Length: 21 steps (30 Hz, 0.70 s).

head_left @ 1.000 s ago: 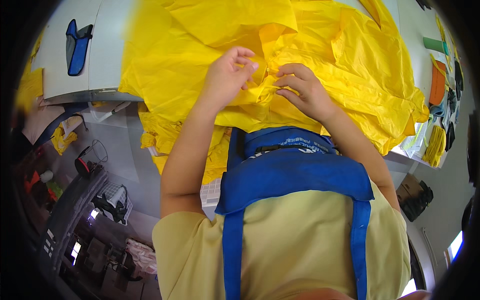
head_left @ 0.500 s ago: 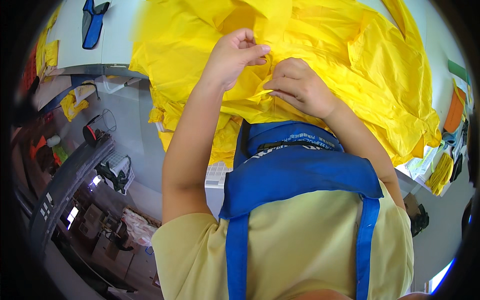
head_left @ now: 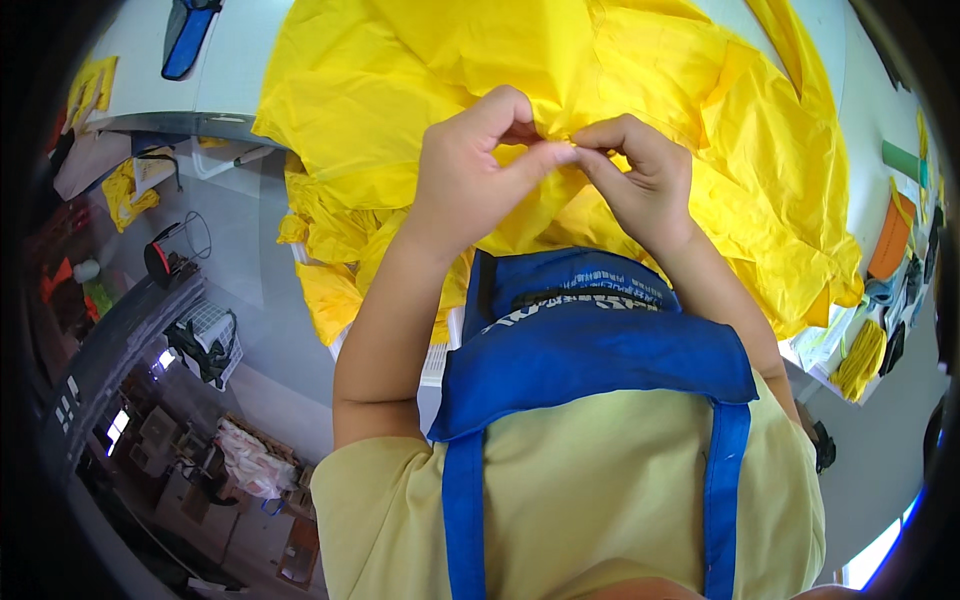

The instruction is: The person trims loose threads and edges from a yellow raincoat using small scissors. They repeatedly unfold, smooth, and reposition the garment on a white table, cutting small sections and then folding the coat.

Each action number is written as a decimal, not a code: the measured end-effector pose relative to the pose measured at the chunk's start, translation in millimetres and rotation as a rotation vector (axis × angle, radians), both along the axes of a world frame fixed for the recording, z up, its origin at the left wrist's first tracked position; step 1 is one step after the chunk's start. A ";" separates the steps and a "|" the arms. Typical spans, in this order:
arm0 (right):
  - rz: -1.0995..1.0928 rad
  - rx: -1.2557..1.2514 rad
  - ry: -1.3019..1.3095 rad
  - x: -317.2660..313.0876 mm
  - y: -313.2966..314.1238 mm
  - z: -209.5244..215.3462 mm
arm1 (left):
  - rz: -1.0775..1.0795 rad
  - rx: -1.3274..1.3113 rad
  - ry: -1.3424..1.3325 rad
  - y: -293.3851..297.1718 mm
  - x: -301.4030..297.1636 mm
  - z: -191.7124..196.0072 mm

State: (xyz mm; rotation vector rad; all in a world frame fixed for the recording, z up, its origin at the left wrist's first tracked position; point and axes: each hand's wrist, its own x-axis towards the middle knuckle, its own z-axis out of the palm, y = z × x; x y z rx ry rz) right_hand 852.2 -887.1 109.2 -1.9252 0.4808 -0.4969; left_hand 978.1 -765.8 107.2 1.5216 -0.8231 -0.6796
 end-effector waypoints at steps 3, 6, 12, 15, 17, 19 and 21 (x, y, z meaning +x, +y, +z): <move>-0.031 0.208 0.031 -2.5 2.2 -4.6 | -0.075 0.031 -0.129 1.3 5.4 4.9; -0.031 0.205 0.074 -4.5 3.1 -1.3 | -0.151 0.107 -0.159 2.3 11.6 11.9; -0.017 0.216 0.099 -5.1 4.9 -6.0 | -0.144 0.092 -0.218 3.0 12.8 0.4; -0.057 0.264 0.118 -7.1 5.0 -20.9 | -0.104 0.070 -0.204 -2.2 8.9 -14.2; -0.061 0.299 0.131 -6.0 1.5 -26.9 | -0.058 0.069 -0.140 -4.7 3.1 -26.7; -0.046 0.259 0.183 -6.4 -0.8 -35.1 | -0.007 0.087 -0.040 -4.4 -2.1 -37.7; -0.015 0.177 0.253 -8.5 -3.1 -40.7 | 0.036 0.072 0.016 -1.2 -8.5 -43.8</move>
